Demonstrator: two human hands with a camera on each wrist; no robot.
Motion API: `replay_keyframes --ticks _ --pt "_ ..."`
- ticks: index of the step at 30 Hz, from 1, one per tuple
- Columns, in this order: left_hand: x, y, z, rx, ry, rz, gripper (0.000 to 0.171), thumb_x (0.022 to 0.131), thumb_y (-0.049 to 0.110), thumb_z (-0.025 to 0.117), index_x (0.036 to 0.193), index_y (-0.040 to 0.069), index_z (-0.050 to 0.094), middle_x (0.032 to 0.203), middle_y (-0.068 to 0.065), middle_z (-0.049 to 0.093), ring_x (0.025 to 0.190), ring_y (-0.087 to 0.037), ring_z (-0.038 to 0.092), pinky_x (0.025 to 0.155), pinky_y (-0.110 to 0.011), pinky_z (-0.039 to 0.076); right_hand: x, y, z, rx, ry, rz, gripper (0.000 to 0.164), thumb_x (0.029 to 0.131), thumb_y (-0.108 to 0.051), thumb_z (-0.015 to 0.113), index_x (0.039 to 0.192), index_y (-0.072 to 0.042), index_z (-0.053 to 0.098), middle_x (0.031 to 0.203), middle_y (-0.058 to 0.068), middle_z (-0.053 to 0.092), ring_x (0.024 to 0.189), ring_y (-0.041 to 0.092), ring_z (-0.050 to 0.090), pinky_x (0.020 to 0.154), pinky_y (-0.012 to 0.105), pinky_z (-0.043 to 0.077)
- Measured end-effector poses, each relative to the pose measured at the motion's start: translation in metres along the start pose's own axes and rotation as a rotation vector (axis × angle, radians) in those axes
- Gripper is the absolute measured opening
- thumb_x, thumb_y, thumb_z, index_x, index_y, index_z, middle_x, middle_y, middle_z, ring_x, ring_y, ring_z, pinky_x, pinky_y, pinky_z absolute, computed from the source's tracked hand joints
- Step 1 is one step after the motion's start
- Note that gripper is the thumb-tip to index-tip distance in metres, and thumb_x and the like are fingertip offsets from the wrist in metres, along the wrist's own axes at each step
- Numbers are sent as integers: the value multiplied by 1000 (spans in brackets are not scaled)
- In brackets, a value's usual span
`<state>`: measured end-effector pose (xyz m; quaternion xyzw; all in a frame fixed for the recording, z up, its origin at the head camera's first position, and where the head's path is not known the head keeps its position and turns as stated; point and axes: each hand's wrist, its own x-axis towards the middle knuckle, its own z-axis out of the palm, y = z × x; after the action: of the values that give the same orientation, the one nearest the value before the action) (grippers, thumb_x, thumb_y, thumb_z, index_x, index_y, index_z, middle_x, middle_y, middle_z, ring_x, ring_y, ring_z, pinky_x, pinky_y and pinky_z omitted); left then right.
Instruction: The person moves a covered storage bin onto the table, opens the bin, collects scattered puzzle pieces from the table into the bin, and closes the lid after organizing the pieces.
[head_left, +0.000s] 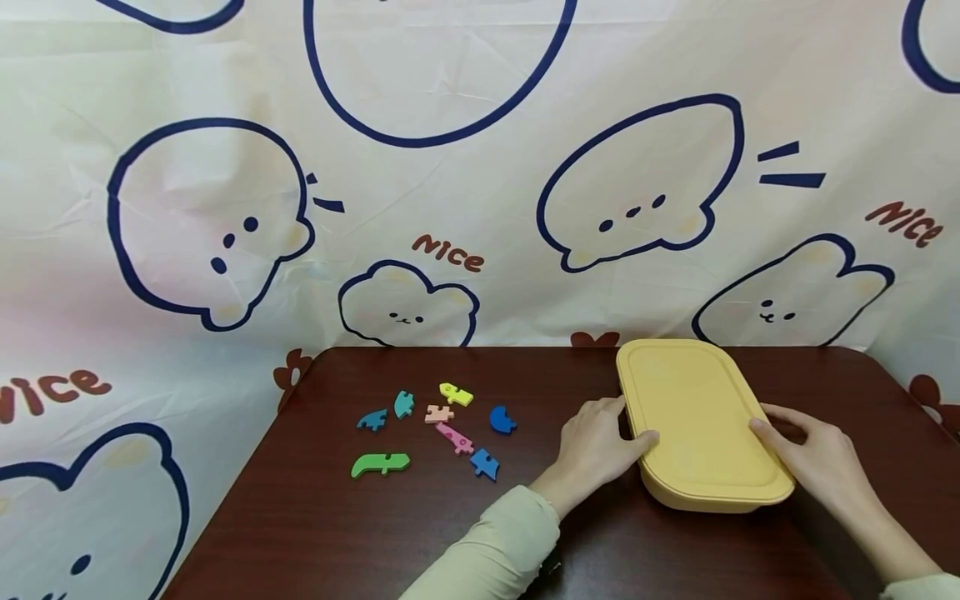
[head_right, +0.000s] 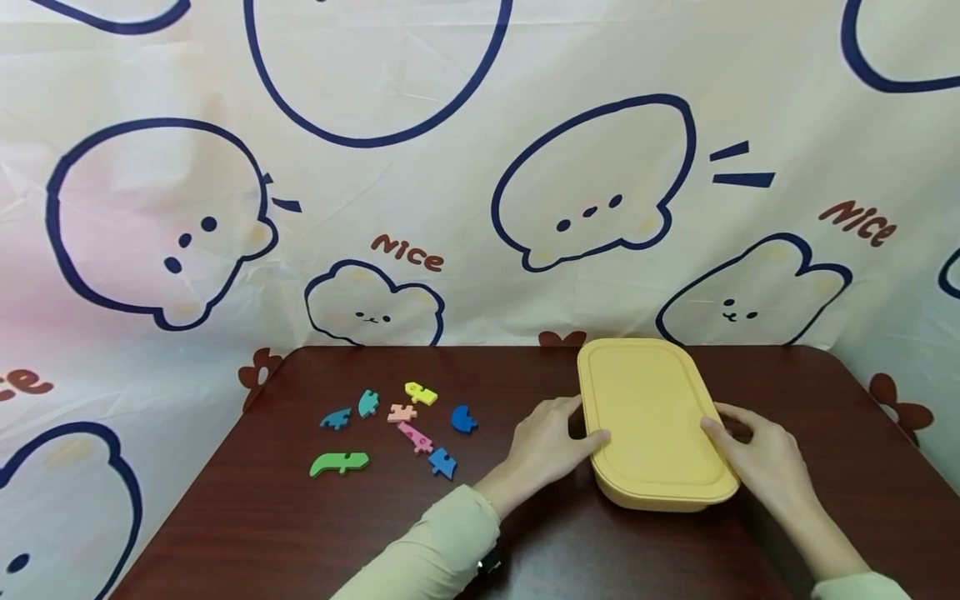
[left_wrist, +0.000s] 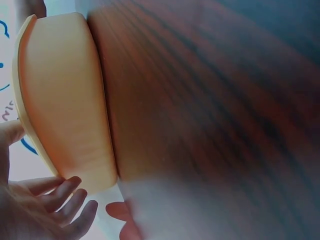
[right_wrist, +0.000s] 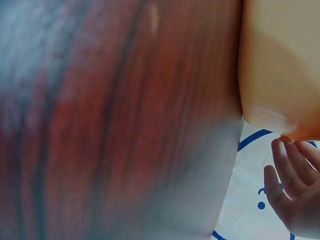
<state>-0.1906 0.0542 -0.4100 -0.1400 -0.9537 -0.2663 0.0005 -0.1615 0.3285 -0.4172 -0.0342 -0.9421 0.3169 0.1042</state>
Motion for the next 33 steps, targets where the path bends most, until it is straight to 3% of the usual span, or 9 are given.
replay_keyframes --ticks 4,11,17,18,21,25,33 --pt "0 1 0 4 5 0 70 90 63 60 146 23 51 139 7 55 129 -12 48 99 -40 44 -1 -2 1 11 18 -1 59 98 -43 60 131 5 59 125 39 54 106 46 54 71 40 41" --pt "0 1 -1 -18 25 14 68 90 61 61 145 23 52 138 6 56 128 -13 49 99 -40 45 -1 -3 0 21 42 -8 57 98 -42 60 130 5 60 123 37 57 103 43 56 62 22 37" --pt "0 2 -3 -18 39 30 67 90 60 61 144 22 53 138 6 56 129 -13 48 99 -41 45 -1 -4 -3 30 45 -1 57 98 -42 60 132 4 60 125 36 56 105 43 55 63 23 37" --pt "0 2 -2 -20 42 32 66 91 60 61 144 21 53 138 6 56 129 -13 48 100 -41 45 -1 -5 -3 28 47 -2 57 98 -42 60 132 4 60 125 36 56 102 40 56 62 22 37" --pt "-1 2 -2 -28 49 38 65 91 59 61 143 20 54 139 6 55 129 -13 48 100 -41 44 -1 -4 -4 32 61 -10 55 98 -41 61 131 3 61 123 34 59 90 12 59 60 20 39" --pt "-3 3 -2 -40 65 49 64 92 57 61 142 18 55 139 5 55 130 -13 47 101 -41 44 -1 -6 -5 44 64 -11 55 98 -40 62 132 3 60 121 33 60 78 -15 44 57 17 41" --pt "-4 7 -7 -63 112 84 62 95 55 57 145 18 52 141 5 53 130 -14 48 100 -39 45 -2 -11 -11 52 73 -16 55 98 -39 62 132 4 60 120 33 61 76 -22 40 56 14 42"
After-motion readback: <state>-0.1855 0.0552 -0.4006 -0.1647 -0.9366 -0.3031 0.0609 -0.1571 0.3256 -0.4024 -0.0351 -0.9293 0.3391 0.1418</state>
